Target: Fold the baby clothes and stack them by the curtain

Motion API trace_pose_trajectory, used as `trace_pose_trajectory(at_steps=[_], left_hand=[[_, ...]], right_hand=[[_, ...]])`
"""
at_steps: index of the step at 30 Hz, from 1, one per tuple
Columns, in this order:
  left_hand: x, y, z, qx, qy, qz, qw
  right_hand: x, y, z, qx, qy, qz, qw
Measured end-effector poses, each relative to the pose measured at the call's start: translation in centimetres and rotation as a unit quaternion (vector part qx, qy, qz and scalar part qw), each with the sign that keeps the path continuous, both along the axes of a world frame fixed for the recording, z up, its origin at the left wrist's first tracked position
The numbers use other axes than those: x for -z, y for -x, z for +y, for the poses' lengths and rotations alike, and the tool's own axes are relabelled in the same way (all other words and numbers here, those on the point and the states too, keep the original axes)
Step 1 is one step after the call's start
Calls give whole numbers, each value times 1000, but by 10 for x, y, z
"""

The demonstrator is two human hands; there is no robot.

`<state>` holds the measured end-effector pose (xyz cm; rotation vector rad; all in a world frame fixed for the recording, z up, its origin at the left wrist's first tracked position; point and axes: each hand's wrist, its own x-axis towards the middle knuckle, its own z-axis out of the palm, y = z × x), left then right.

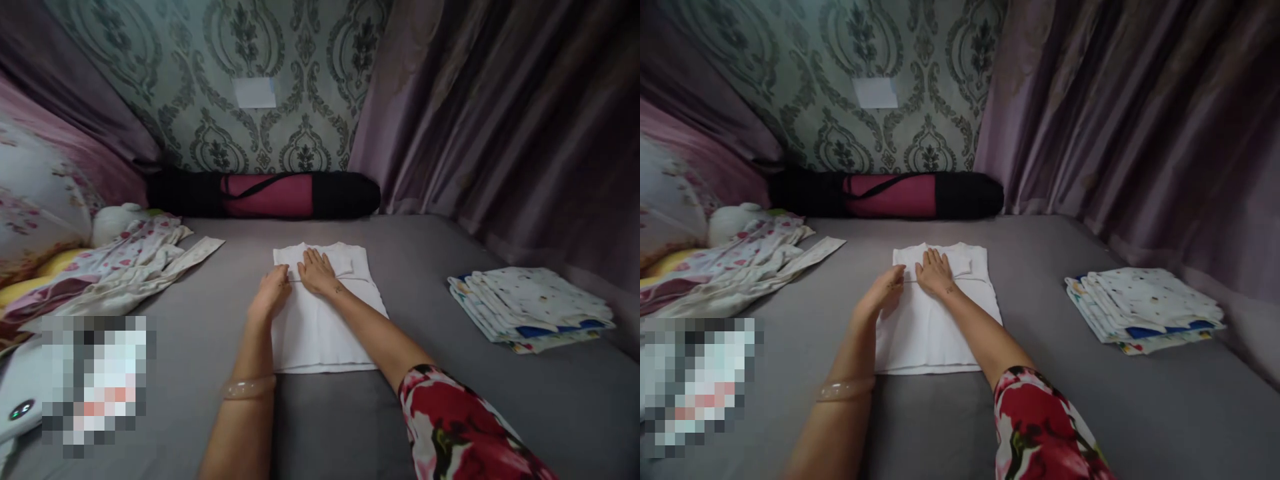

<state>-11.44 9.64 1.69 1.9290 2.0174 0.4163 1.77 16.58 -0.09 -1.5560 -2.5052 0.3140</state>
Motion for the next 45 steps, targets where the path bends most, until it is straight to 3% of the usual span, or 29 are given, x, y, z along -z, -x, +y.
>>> trace_pose_trajectory(at_steps=[4, 9, 12, 15, 23, 26, 29, 34, 39, 45], left_hand=[[6, -4, 0, 15, 6, 24, 1000], [1, -7, -2, 6, 17, 27, 999], [-5, -10, -5, 6, 17, 27, 999], [-8, -12, -8, 10, 28, 29, 999], [3, -15, -10, 4, 29, 35, 999], [2, -16, -12, 13, 35, 40, 999], [-1, -17, -12, 13, 47, 44, 998], [2, -21, -6, -6, 74, 47, 996], [10, -27, 0, -24, 87, 56, 994], [15, -30, -3, -33, 85, 82, 992]], right_hand=[[3, -9, 4, 0, 14, -1, 1000], [3, -29, 5, 86, -18, -21, 996], [3, -38, 6, 79, 12, -27, 996], [2, -45, 6, 91, -13, -22, 996], [4, -65, 7, 100, -1, -29, 995], [3, -72, 10, 113, -8, -26, 993], [2, -80, 16, 100, 31, -26, 994], [6, -96, 26, 138, -27, -28, 990], [11, -100, 30, 140, 10, -27, 990], [-1, -114, 22, 111, 49, 34, 992]])
